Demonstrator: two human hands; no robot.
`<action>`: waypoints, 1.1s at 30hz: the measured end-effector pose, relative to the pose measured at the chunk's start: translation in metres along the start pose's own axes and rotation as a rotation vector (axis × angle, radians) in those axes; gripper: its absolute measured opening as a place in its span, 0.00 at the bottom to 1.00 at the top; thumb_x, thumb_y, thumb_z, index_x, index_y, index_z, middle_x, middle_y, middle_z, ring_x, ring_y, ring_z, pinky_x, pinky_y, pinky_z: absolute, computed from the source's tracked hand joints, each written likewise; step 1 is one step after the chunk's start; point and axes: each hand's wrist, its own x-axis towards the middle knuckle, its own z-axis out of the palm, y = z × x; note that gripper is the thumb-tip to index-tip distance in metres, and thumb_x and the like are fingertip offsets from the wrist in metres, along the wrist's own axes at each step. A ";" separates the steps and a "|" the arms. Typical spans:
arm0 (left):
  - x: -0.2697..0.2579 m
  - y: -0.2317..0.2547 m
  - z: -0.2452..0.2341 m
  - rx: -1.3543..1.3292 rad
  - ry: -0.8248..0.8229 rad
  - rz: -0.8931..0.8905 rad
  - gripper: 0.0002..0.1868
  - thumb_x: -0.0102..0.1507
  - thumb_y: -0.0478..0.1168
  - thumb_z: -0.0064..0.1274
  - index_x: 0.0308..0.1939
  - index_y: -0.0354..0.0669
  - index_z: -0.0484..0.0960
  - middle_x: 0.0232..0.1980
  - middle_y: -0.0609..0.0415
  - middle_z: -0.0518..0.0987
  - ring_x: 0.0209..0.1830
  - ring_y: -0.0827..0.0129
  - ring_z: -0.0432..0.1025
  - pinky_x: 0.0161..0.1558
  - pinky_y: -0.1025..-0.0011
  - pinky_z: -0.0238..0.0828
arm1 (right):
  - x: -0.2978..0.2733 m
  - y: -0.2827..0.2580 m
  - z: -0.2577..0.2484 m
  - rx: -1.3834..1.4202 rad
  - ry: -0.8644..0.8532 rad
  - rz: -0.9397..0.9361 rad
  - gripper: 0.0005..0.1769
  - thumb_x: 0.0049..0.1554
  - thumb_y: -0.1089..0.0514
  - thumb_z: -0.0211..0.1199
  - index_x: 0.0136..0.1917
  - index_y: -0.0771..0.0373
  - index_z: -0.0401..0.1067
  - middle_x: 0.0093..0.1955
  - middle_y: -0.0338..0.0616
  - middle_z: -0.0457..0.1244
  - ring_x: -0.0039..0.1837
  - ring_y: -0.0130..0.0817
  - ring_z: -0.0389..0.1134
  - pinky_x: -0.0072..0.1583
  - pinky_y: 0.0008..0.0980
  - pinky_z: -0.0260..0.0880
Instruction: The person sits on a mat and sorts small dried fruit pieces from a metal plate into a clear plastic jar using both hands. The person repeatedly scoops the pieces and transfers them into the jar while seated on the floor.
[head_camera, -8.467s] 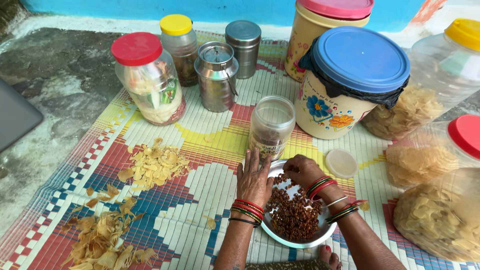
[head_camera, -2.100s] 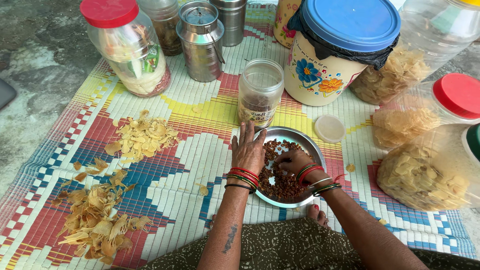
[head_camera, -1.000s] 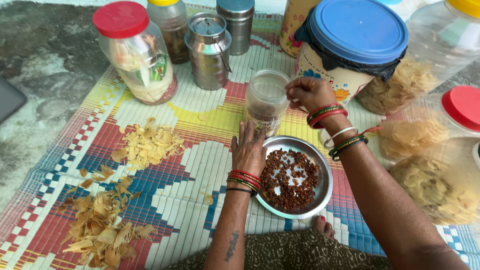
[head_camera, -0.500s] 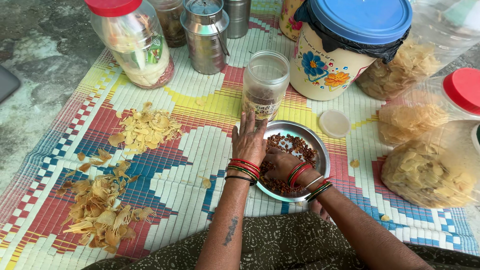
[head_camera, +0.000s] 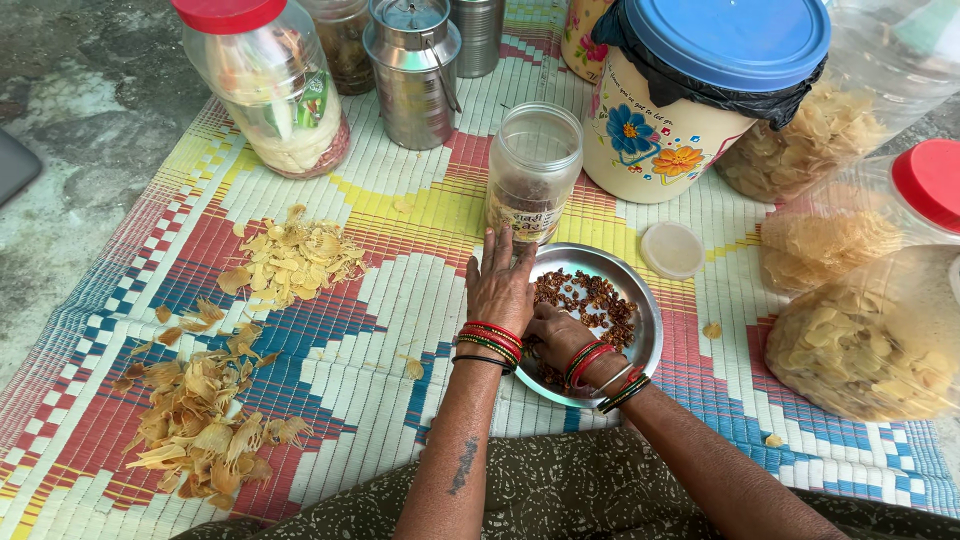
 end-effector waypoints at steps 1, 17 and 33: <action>-0.001 0.000 0.000 -0.010 0.005 -0.002 0.35 0.60 0.42 0.62 0.71 0.58 0.70 0.81 0.46 0.52 0.82 0.51 0.41 0.75 0.40 0.44 | 0.001 0.006 0.003 0.031 0.016 -0.006 0.17 0.50 0.61 0.68 0.54 0.57 0.78 0.57 0.46 0.63 0.58 0.44 0.70 0.62 0.40 0.73; -0.001 0.005 -0.007 -0.061 0.004 -0.010 0.34 0.61 0.41 0.61 0.71 0.56 0.70 0.81 0.45 0.52 0.83 0.52 0.40 0.76 0.42 0.41 | 0.003 0.048 -0.054 0.949 0.025 0.333 0.10 0.53 0.67 0.69 0.50 0.68 0.77 0.46 0.45 0.72 0.47 0.31 0.75 0.53 0.30 0.79; 0.008 0.005 -0.020 -0.065 0.020 -0.017 0.34 0.61 0.39 0.61 0.71 0.56 0.69 0.81 0.45 0.51 0.82 0.52 0.40 0.76 0.42 0.41 | 0.097 0.003 -0.255 0.812 0.483 0.028 0.10 0.58 0.66 0.67 0.54 0.68 0.78 0.45 0.43 0.71 0.45 0.28 0.73 0.51 0.27 0.78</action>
